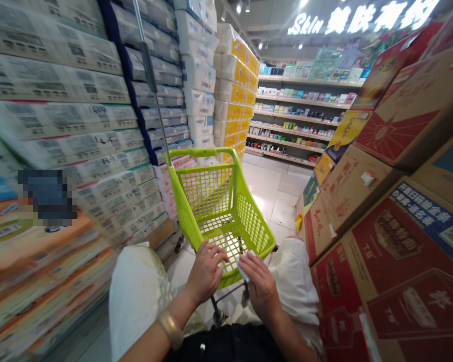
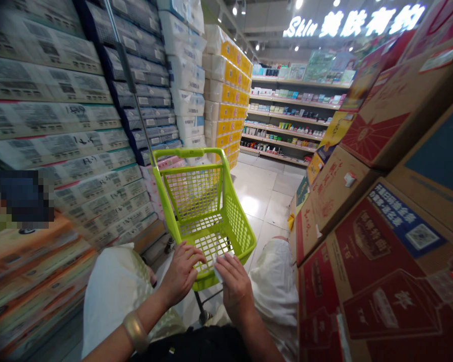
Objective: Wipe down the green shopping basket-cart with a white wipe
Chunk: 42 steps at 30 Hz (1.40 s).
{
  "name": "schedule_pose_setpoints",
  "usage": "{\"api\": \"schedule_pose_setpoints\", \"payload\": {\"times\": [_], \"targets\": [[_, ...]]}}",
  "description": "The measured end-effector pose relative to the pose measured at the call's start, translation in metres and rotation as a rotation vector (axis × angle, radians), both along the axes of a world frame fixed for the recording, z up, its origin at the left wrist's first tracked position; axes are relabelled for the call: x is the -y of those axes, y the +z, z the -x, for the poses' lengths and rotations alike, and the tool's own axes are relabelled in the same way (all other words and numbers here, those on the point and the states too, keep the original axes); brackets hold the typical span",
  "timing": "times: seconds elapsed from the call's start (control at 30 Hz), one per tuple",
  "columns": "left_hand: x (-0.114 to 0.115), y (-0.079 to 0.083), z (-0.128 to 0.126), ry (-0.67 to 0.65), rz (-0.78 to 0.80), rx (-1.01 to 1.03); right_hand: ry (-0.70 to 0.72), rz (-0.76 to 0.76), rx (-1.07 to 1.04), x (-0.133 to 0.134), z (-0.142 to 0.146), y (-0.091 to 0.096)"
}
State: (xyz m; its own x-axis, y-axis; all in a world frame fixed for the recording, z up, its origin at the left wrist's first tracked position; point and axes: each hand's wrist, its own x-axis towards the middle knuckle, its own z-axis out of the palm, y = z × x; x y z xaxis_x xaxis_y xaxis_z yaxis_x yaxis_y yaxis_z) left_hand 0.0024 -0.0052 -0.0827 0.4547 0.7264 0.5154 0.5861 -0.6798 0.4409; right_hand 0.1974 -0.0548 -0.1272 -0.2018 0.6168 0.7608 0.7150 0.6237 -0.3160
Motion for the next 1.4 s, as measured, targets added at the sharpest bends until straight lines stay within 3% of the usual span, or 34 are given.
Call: {"api": "schedule_pose_setpoints", "payload": {"times": [0.2,0.43,0.67,0.87,1.0,1.13,1.23,1.4], "targets": [[0.005,-0.006,-0.006,-0.02,-0.006,0.034,-0.211,-0.047,-0.107,-0.003,-0.033,-0.006],[0.007,0.0,-0.004,-0.058,0.025,0.017,-0.058,-0.014,0.012,0.005,-0.012,-0.004],[-0.007,0.002,0.008,-0.07,0.024,-0.02,-0.188,-0.079,-0.074,0.002,-0.032,-0.003],[-0.025,0.009,0.031,-0.069,-0.027,-0.134,-0.052,-0.002,0.027,0.007,-0.017,0.0],[-0.033,0.016,0.042,-0.019,-0.059,-0.207,-0.117,-0.065,-0.025,0.007,-0.025,0.002],[-0.03,0.021,0.022,0.107,-0.105,-0.196,-0.087,-0.051,-0.029,0.011,-0.018,0.004],[-0.023,0.024,-0.006,0.079,-0.095,-0.182,0.027,-0.032,0.04,0.013,-0.008,0.007],[-0.018,0.024,-0.034,0.129,0.006,-0.295,-0.09,-0.055,-0.071,0.014,-0.015,0.009]]}}
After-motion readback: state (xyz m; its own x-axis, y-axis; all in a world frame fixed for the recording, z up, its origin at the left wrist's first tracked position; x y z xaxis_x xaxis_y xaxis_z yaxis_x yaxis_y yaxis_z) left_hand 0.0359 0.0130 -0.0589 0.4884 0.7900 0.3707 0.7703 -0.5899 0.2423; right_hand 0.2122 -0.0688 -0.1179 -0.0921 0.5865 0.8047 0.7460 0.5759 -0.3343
